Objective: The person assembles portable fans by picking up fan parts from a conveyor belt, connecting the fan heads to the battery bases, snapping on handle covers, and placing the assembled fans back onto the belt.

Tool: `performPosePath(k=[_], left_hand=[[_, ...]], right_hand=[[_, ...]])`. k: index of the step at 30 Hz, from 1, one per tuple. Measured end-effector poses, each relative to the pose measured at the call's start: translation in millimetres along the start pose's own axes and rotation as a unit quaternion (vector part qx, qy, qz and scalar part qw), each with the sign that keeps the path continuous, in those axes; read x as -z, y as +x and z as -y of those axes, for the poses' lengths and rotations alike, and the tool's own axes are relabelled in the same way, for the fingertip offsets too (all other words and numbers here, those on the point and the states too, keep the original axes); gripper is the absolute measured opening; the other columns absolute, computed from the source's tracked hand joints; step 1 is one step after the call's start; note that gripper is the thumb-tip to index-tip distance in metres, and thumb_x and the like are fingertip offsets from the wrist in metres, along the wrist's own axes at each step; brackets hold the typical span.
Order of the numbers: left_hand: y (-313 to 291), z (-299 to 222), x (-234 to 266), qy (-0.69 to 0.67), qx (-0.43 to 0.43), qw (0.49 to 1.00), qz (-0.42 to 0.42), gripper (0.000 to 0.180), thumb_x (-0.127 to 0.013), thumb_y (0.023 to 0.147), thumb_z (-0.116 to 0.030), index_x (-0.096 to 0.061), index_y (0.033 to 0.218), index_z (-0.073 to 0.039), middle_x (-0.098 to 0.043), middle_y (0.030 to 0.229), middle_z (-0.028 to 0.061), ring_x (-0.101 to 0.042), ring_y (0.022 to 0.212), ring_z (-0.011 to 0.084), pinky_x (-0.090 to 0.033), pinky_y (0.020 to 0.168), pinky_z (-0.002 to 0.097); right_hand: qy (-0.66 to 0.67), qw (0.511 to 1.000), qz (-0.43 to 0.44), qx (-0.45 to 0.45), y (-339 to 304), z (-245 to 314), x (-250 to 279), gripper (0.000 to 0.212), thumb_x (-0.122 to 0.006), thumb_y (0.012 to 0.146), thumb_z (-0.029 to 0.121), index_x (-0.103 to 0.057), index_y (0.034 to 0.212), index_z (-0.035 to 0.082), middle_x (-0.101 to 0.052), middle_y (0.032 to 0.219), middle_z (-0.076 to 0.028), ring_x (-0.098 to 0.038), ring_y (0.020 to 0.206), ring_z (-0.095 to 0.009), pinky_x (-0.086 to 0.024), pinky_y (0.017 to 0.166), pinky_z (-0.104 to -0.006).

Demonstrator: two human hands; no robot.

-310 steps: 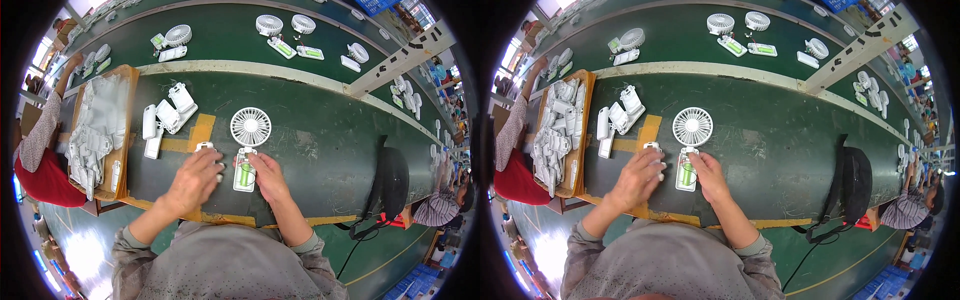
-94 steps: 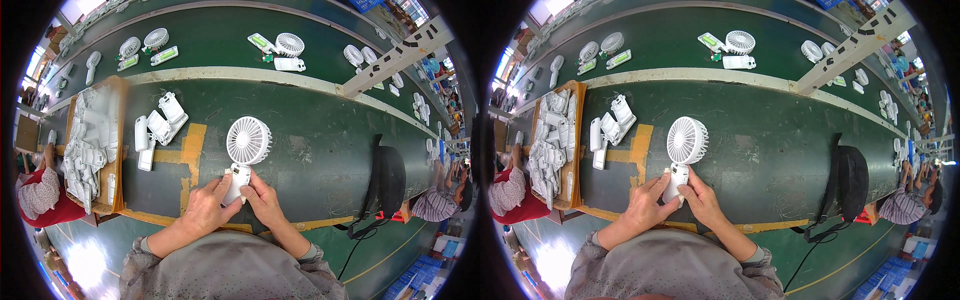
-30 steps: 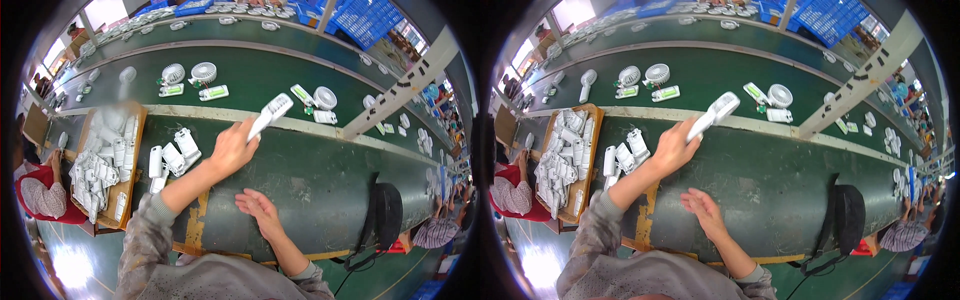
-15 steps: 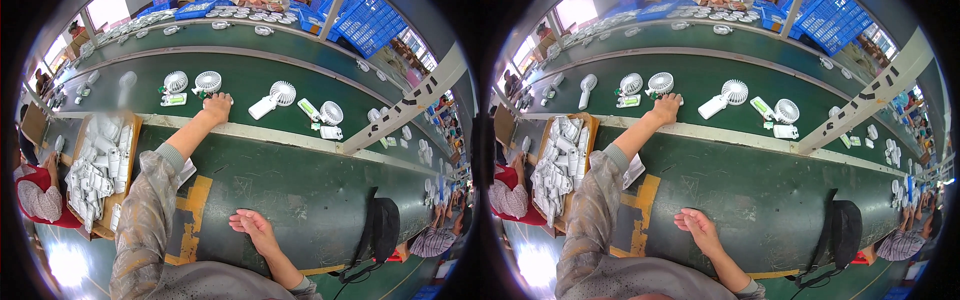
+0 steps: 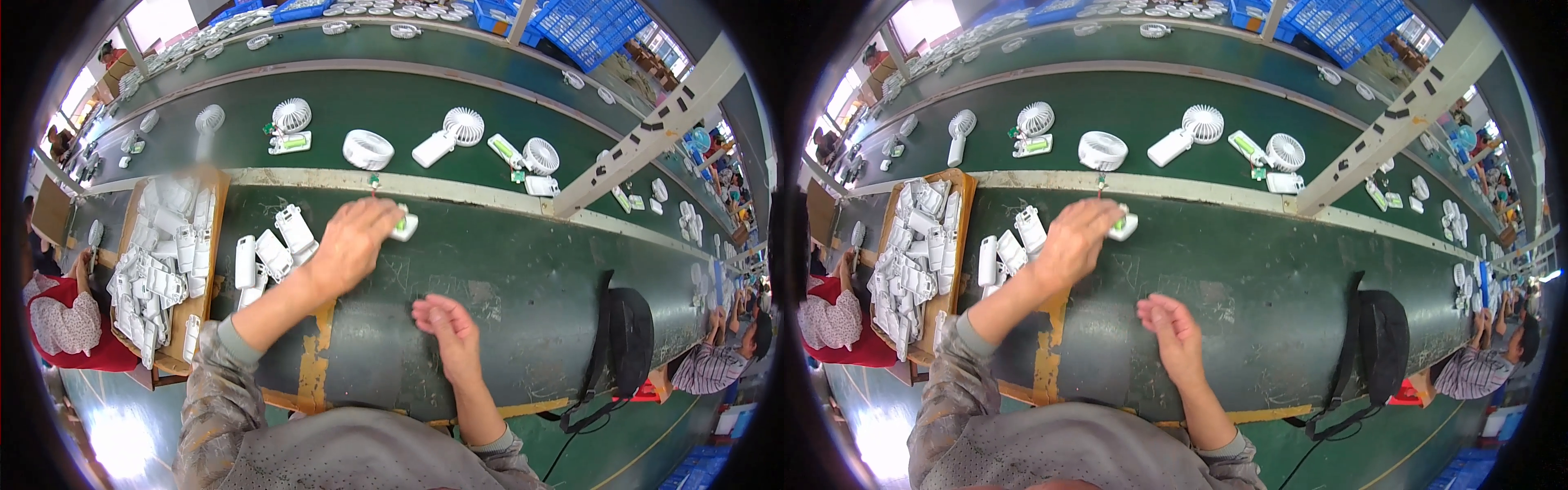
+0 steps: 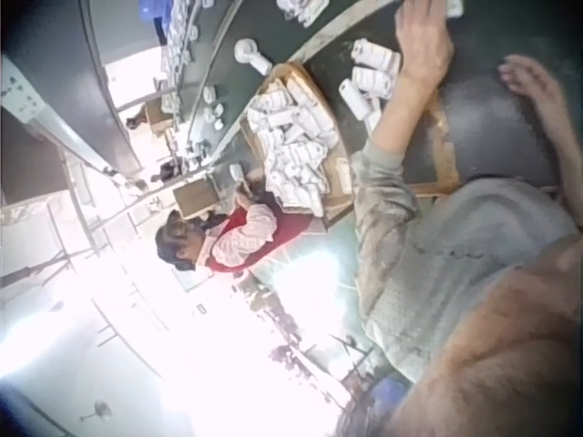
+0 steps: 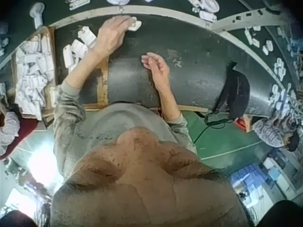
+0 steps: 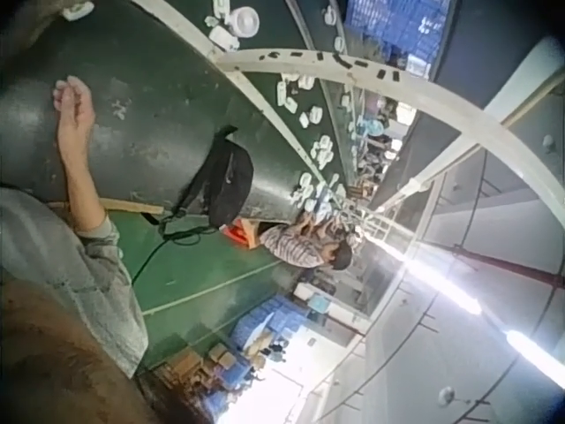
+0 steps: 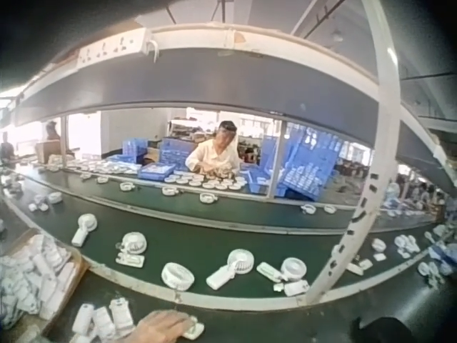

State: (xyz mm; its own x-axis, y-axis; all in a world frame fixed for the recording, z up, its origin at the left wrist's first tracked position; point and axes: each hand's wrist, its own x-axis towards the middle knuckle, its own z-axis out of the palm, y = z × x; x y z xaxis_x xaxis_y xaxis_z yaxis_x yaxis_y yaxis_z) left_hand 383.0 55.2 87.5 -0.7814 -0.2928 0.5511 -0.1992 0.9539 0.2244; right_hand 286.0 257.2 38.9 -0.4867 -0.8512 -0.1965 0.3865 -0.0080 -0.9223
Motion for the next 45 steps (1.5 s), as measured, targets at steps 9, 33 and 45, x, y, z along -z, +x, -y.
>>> performPosePath(k=[9, 33, 45], left_hand=[[-93, -118, 2, -0.135, 0.023, 0.969, 0.206, 0.046, -0.056, 0.071, -0.003, -0.051, 0.117, -0.001, -0.050, 0.117, 0.0150, -0.048, 0.110, 0.0301, -0.039, 0.093, 0.0425], [-19, -36, -36, -0.333, 0.316, 0.851, 0.255, 0.074, -0.078, 0.060, -0.034, -0.049, 0.117, 0.003, -0.058, 0.109, 0.0215, -0.057, 0.104, 0.0280, -0.045, 0.089, 0.0347], [-39, -25, -11, -0.458, 0.426, 0.768, 0.138, 0.054, -0.075, 0.069, -0.024, -0.052, 0.108, 0.005, -0.063, 0.094, 0.0112, -0.061, 0.085, 0.0157, -0.048, 0.074, 0.0268]], right_hand=[[-0.309, 0.945, -0.087, 0.064, -31, 24, 16, 0.023, -0.055, 0.088, 0.011, -0.055, 0.108, -0.001, -0.063, 0.101, -0.017, -0.062, 0.093, -0.025, -0.048, 0.081, -0.0323], [-0.576, 0.810, 0.094, 0.047, -45, 5, -12, 0.031, -0.064, 0.077, 0.021, -0.054, 0.095, -0.002, -0.059, 0.090, -0.020, -0.059, 0.081, -0.038, -0.047, 0.070, -0.0440], [-0.527, 0.848, 0.055, -0.030, -44, 16, -6, 0.032, -0.059, 0.083, 0.018, -0.049, 0.105, -0.003, -0.063, 0.091, -0.020, -0.063, 0.075, -0.035, -0.050, 0.068, -0.0418]])
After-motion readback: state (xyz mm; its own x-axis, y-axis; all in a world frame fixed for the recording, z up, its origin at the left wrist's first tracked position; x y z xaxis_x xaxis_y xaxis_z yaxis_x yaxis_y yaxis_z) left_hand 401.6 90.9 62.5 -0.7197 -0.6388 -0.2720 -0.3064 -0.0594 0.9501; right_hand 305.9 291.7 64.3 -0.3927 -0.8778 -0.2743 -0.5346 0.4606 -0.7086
